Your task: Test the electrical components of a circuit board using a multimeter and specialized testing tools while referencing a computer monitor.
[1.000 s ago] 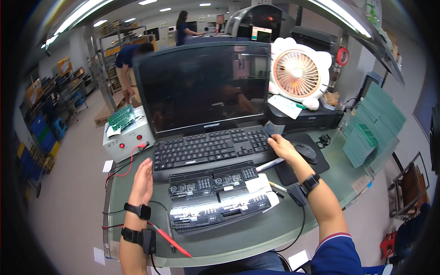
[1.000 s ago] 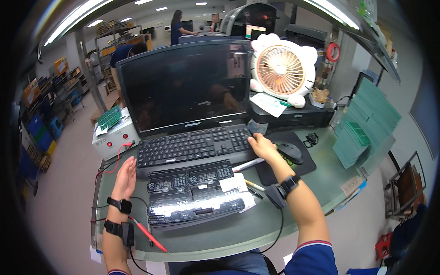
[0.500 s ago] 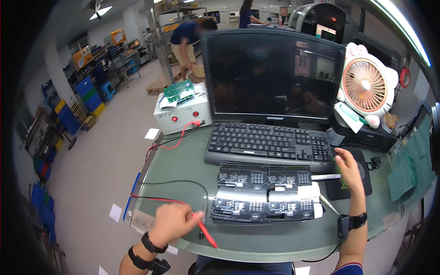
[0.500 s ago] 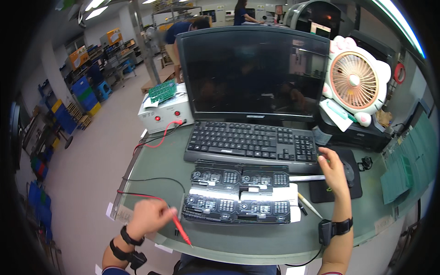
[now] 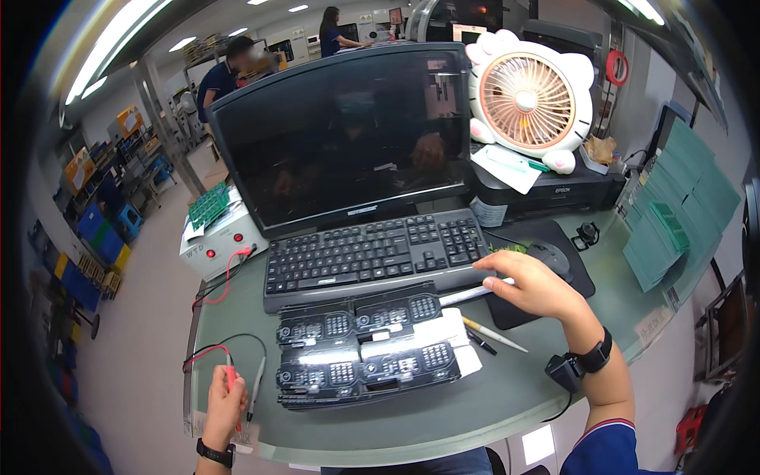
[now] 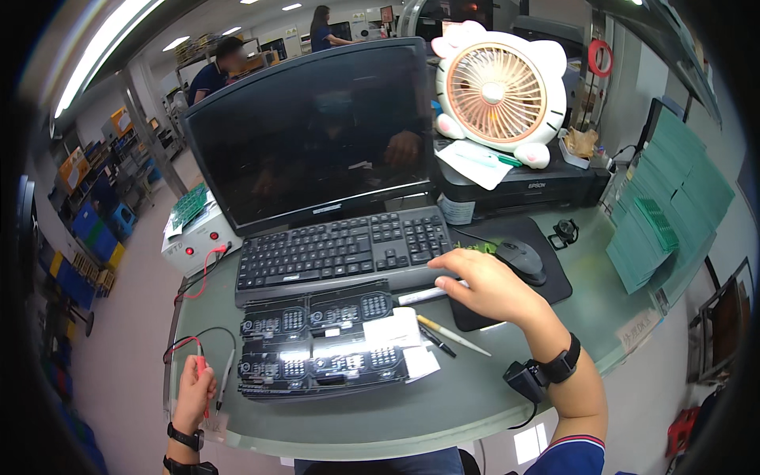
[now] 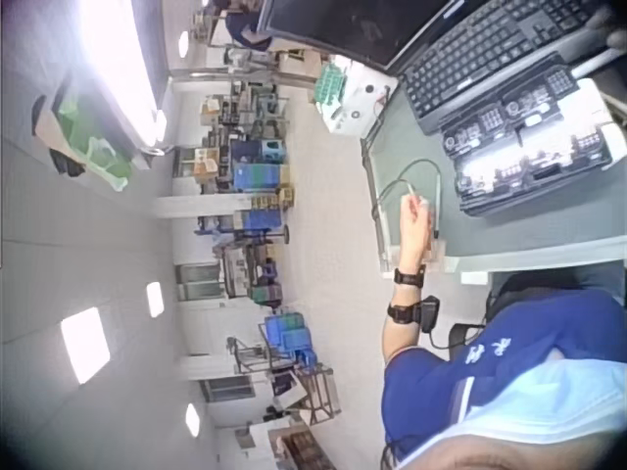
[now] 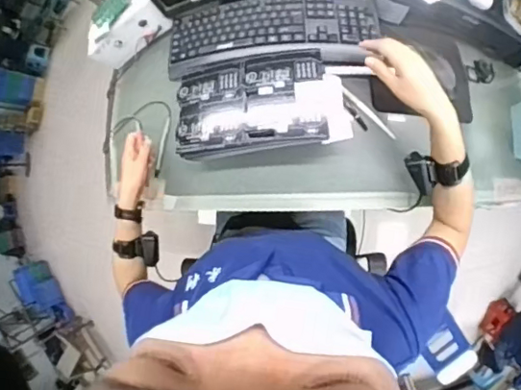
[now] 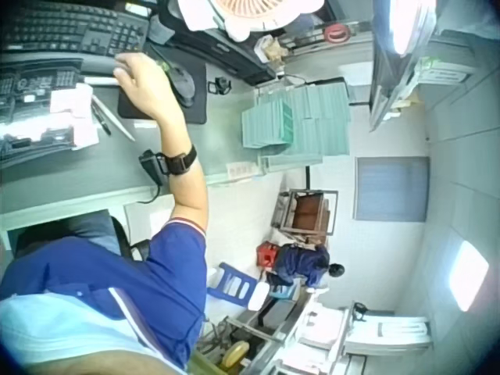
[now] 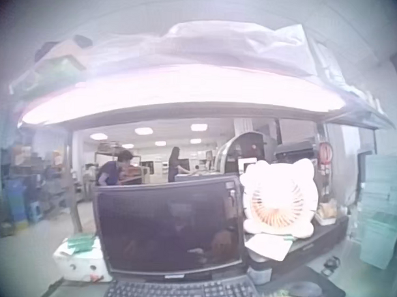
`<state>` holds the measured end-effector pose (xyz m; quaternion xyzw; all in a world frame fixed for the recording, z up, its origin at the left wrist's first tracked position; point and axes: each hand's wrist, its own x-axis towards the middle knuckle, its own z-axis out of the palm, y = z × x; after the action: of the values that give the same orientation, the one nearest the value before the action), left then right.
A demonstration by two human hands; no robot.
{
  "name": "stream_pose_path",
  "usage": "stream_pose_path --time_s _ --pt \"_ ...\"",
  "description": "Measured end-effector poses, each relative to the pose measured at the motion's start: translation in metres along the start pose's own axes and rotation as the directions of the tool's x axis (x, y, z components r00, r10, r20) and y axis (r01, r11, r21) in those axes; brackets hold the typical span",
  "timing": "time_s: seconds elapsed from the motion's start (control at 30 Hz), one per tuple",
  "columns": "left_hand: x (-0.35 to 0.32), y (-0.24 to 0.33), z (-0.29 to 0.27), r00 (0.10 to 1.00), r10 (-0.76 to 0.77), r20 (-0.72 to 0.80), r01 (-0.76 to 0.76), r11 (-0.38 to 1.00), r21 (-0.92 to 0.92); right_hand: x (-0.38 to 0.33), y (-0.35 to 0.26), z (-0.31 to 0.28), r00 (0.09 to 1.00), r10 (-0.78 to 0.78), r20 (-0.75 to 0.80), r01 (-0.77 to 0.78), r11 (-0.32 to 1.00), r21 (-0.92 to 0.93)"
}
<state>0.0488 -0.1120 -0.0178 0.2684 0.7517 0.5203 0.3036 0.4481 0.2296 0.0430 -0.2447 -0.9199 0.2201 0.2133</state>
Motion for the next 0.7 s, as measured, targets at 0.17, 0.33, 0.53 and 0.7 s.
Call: stream_pose_path --time_s 0.17,0.33,0.53,0.7 --pt "0.008 0.02 0.03 0.992 0.119 0.042 -0.112 0.674 0.73 -0.013 0.011 -0.009 0.986 -0.029 0.162 0.034 0.999 -0.024" --pt "0.009 0.025 0.044 0.971 0.211 -0.115 0.01 0.444 0.896 -0.014 0.017 -0.006 0.981 -0.033 0.19 0.028 0.999 0.033" --pt "0.029 0.007 0.003 0.959 0.247 -0.138 -0.086 0.719 0.69 -0.015 -0.004 -0.006 0.986 0.016 0.167 -0.049 0.979 0.198" --pt "0.013 0.045 -0.014 0.99 0.143 -0.009 -0.06 0.47 0.881 -0.02 -0.028 0.0 0.958 0.151 0.243 -0.215 0.94 0.263"
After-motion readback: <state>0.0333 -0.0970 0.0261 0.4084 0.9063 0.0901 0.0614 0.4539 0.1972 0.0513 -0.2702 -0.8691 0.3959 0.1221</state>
